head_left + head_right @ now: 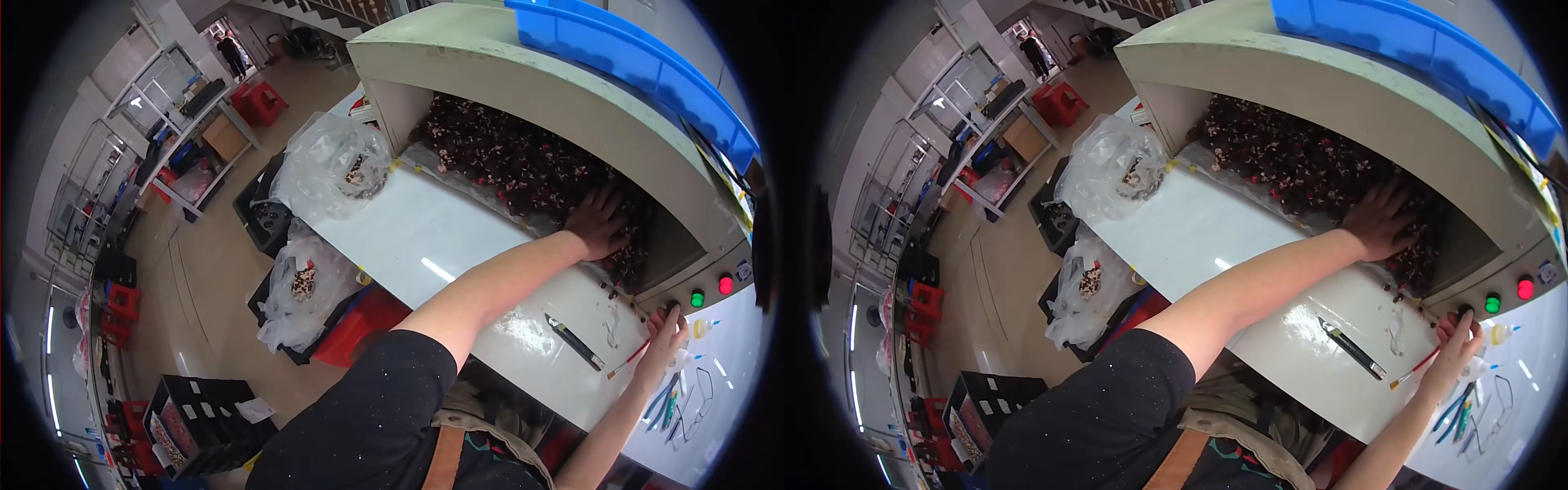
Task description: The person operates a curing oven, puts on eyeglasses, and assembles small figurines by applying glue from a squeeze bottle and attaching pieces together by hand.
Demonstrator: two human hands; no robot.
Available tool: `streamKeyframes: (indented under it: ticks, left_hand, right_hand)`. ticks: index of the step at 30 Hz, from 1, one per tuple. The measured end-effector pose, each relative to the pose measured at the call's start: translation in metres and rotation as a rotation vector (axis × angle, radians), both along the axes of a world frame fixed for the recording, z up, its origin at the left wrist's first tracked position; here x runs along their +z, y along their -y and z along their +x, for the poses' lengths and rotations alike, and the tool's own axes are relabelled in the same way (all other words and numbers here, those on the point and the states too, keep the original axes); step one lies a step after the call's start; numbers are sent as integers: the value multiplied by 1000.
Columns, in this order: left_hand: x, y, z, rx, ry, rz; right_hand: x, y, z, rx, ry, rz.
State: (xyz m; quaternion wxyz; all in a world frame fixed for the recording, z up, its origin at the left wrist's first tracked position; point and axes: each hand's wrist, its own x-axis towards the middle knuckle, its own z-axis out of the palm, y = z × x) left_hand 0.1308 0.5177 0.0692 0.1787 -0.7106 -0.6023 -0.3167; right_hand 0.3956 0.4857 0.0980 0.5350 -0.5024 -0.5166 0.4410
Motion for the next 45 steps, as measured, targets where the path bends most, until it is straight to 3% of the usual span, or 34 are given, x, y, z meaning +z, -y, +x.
streamKeyframes:
  ticks: [7,18,22,23,25,27,33,39,42,45]
  left_hand:
    - [8,4,-1,-37,57,-147]
    - [4,3,0,14,-1,-24]
    - [3,4,-6,-115,-113,93]
    - [13,9,-1,-121,11,30]
    - [33,15,2,-90,-76,-131]
    - [10,7,-1,3,-149,-59]
    - [18,8,-2,-12,-179,-120]
    - [45,-25,-21,-139,18,-68]
    - [53,-48,-30,-190,169,-176]
    - [22,-51,-23,113,-212,70]
  right_hand:
    - [2,2,-3,-20,5,-6]
    - [-9,-8,1,-39,-11,-10]
    - [-4,-9,-6,-113,-33,-54]
    - [-6,-11,-2,-86,-15,-9]
    - [-10,-3,-3,-104,8,96]
    - [7,6,-11,-46,-108,29]
    - [10,7,-12,-36,-131,39]
    - [5,2,-10,-24,-221,20]
    - [6,6,-9,-10,-240,14]
    - [5,4,-9,8,-258,14]
